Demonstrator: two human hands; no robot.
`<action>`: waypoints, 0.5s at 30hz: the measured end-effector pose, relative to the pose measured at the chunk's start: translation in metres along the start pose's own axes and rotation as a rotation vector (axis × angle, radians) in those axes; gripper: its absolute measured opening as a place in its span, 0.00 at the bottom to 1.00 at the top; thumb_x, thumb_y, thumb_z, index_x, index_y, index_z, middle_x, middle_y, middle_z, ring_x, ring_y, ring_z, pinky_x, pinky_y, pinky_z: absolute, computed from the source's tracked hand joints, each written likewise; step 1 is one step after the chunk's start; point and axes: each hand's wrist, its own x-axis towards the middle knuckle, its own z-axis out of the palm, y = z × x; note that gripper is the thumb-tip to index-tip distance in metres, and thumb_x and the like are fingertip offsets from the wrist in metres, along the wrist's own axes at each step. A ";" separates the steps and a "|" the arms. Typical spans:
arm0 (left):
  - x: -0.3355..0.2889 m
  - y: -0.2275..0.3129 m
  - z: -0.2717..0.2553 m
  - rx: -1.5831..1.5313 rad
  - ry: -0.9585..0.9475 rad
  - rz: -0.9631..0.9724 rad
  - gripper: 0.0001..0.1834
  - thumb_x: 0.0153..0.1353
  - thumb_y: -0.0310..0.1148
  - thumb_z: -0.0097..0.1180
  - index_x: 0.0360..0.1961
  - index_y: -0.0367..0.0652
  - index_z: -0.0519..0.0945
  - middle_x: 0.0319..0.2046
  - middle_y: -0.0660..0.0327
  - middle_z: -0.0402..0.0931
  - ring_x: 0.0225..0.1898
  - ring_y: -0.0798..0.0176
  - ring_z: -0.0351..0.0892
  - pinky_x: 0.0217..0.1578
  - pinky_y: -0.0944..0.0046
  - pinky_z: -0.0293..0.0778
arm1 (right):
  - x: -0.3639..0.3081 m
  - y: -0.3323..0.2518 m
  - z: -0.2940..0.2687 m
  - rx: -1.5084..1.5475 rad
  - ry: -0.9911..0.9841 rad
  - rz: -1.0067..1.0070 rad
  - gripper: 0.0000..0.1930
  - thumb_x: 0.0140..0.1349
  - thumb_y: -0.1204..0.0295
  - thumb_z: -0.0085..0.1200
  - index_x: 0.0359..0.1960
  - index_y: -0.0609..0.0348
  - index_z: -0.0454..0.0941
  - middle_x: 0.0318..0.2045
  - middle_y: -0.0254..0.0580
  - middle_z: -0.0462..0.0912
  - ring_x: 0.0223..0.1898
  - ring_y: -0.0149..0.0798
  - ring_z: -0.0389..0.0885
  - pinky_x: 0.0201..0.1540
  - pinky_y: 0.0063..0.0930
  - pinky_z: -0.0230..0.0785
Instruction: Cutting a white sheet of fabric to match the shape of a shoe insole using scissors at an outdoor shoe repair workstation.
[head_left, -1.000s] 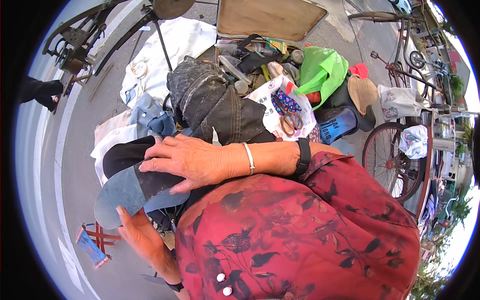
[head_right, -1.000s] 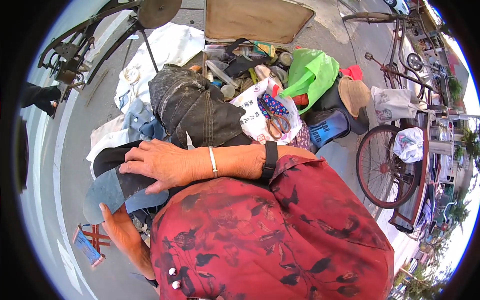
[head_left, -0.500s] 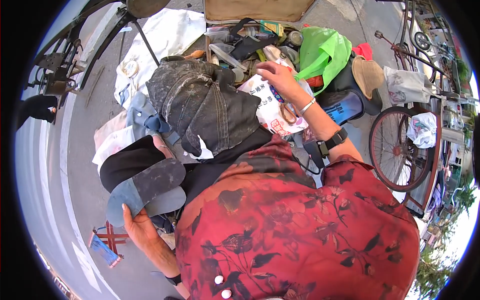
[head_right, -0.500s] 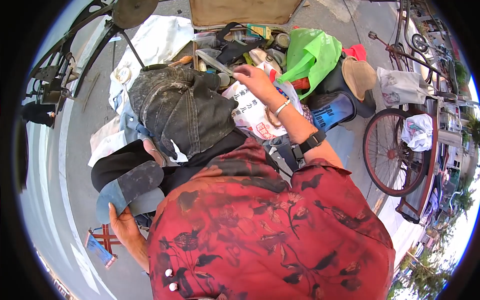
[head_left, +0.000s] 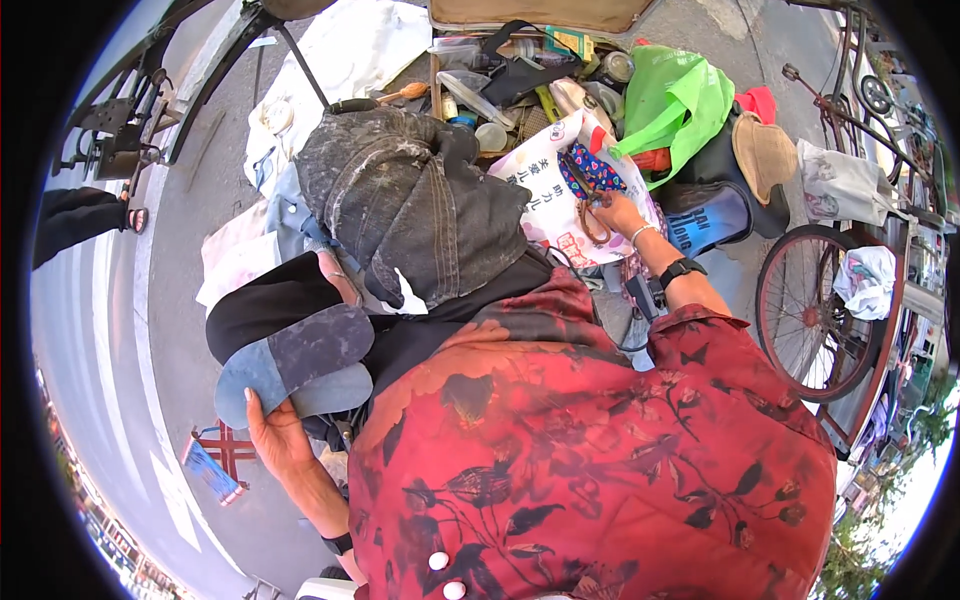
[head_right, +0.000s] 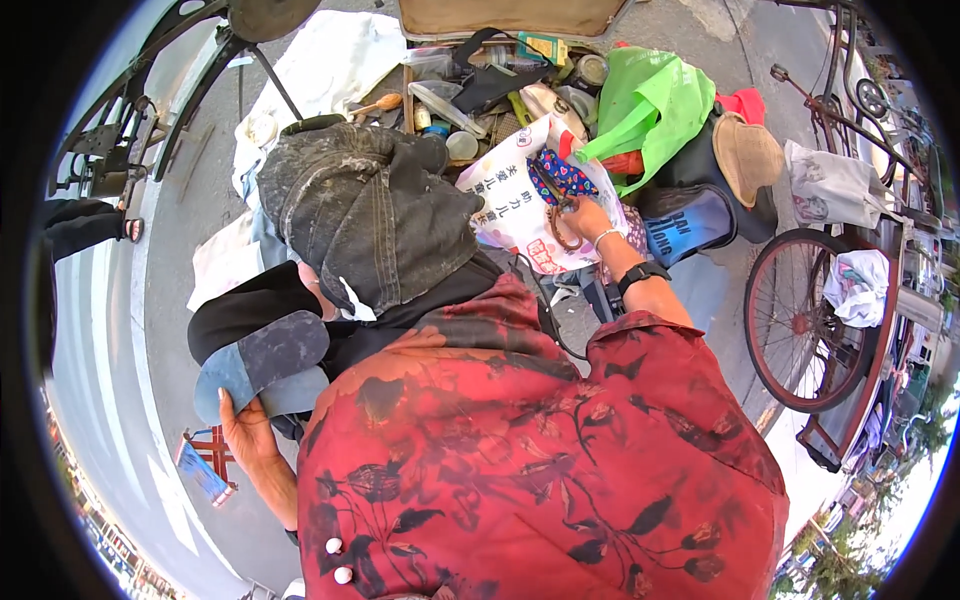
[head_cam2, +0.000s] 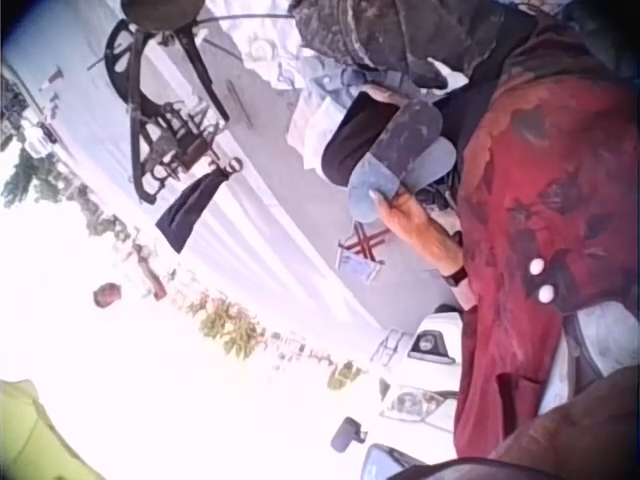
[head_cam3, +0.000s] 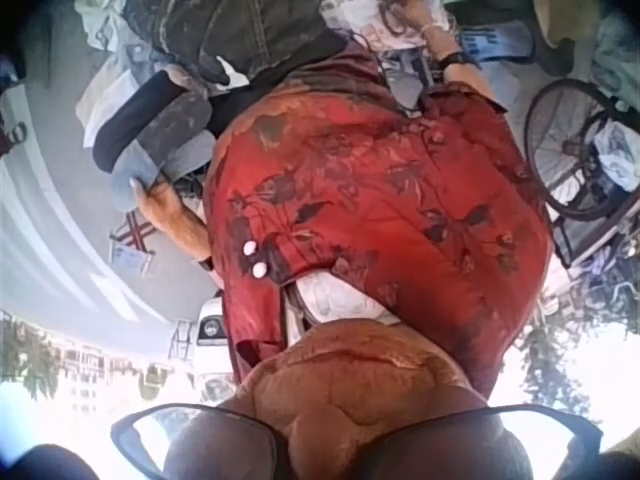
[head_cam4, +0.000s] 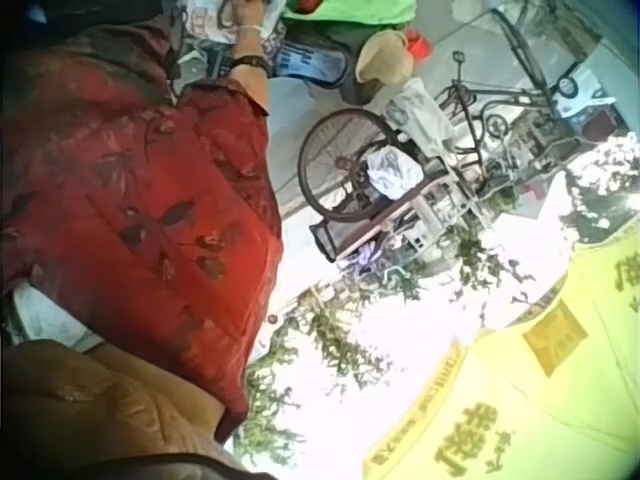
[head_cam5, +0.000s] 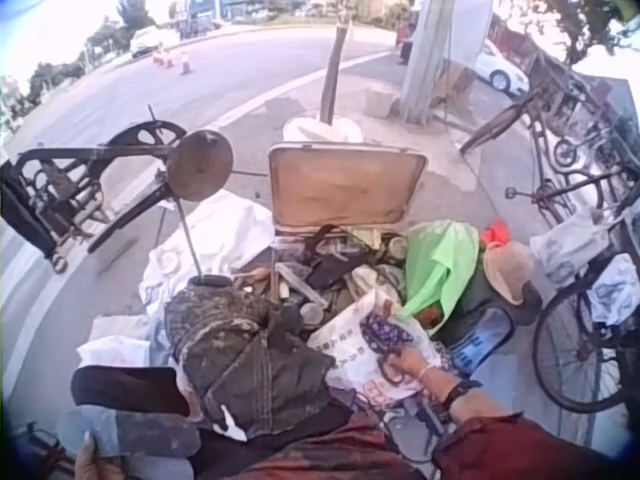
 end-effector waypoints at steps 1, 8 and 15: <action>0.000 0.000 0.000 0.003 -0.001 0.001 0.16 0.63 0.23 0.51 0.52 0.33 0.70 0.49 0.49 0.76 0.50 0.55 0.77 0.53 0.56 0.75 | 0.003 0.004 0.001 0.003 -0.001 0.000 0.30 0.47 0.60 0.60 0.52 0.64 0.73 0.41 0.55 0.81 0.45 0.52 0.80 0.48 0.35 0.71; 0.004 -0.001 -0.005 0.013 -0.033 -0.015 0.16 0.63 0.24 0.51 0.53 0.33 0.70 0.50 0.49 0.76 0.51 0.55 0.77 0.54 0.55 0.75 | 0.029 0.036 0.019 0.322 -0.044 0.134 0.31 0.42 0.61 0.66 0.46 0.70 0.72 0.36 0.51 0.81 0.37 0.43 0.80 0.40 0.32 0.72; 0.002 -0.001 -0.001 0.087 0.000 0.015 0.17 0.64 0.25 0.51 0.54 0.34 0.69 0.50 0.50 0.75 0.50 0.56 0.77 0.53 0.56 0.75 | 0.009 0.018 -0.007 0.482 -0.268 0.180 0.21 0.43 0.69 0.66 0.36 0.67 0.72 0.27 0.44 0.76 0.26 0.35 0.75 0.30 0.28 0.70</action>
